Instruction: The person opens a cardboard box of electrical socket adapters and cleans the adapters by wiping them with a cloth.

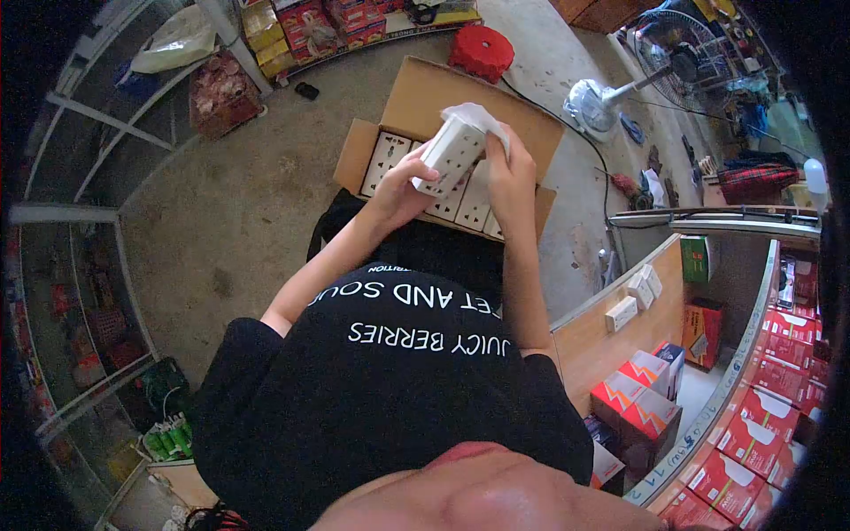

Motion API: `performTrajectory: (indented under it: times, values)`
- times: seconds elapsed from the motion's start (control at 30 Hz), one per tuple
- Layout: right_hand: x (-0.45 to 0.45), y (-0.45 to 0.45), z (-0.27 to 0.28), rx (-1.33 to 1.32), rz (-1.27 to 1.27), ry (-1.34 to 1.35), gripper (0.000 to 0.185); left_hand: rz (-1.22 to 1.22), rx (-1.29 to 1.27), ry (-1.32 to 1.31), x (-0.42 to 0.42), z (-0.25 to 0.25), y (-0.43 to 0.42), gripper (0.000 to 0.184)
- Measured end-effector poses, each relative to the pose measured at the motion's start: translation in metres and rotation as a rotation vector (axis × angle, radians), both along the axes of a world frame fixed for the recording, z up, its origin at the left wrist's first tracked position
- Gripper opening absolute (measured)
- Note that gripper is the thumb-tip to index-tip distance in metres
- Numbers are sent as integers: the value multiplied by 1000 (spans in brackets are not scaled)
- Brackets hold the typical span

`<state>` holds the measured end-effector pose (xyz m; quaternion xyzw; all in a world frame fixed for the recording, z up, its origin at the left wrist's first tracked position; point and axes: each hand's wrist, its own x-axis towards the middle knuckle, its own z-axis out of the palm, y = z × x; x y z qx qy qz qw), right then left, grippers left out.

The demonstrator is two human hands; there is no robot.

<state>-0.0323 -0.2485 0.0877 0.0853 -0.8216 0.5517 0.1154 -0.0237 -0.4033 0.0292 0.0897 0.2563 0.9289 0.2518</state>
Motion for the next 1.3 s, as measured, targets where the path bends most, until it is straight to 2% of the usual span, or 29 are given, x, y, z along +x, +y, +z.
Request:
performTrajectory:
  times: [0.07, 0.13, 0.17, 0.23, 0.37, 0.6, 0.8, 1.03, 1.1, 1.23, 1.3]
  values:
    - [0, 3, -10, -78, 8, -70, 27, 22, 17, -7, 0, 4, 1, 73]
    - [6, -1, -17, -300, 54, -62, 32, 44, 35, -13, 1, 3, 3, 75]
    - [11, -5, -20, -301, 52, -60, 32, 58, 62, -21, 0, 1, 4, 74]
    - [21, -18, -23, -536, -55, -148, 35, 93, 114, -33, -2, -3, 4, 74]
    - [41, -35, -47, -390, -44, -125, 36, 161, 39, -80, 1, -9, 5, 70]
    - [70, -31, -62, -603, 46, -273, 36, 170, 87, -46, 0, -4, 5, 68]
    - [89, -23, -61, -462, 74, -273, 34, 166, 98, -30, -4, -5, 5, 69]
    - [47, -25, -40, -528, -84, -100, 33, 96, -28, -34, 2, 3, -1, 68]
    - [31, -22, -30, -395, -100, 4, 34, 95, -15, 2, 1, 2, 1, 70]
    - [10, -8, -2, -237, 1, -23, 29, 94, -63, 36, 1, 5, 1, 68]
    - [7, -5, 13, 37, 26, -45, 28, 61, -94, 59, 1, 5, 1, 67]
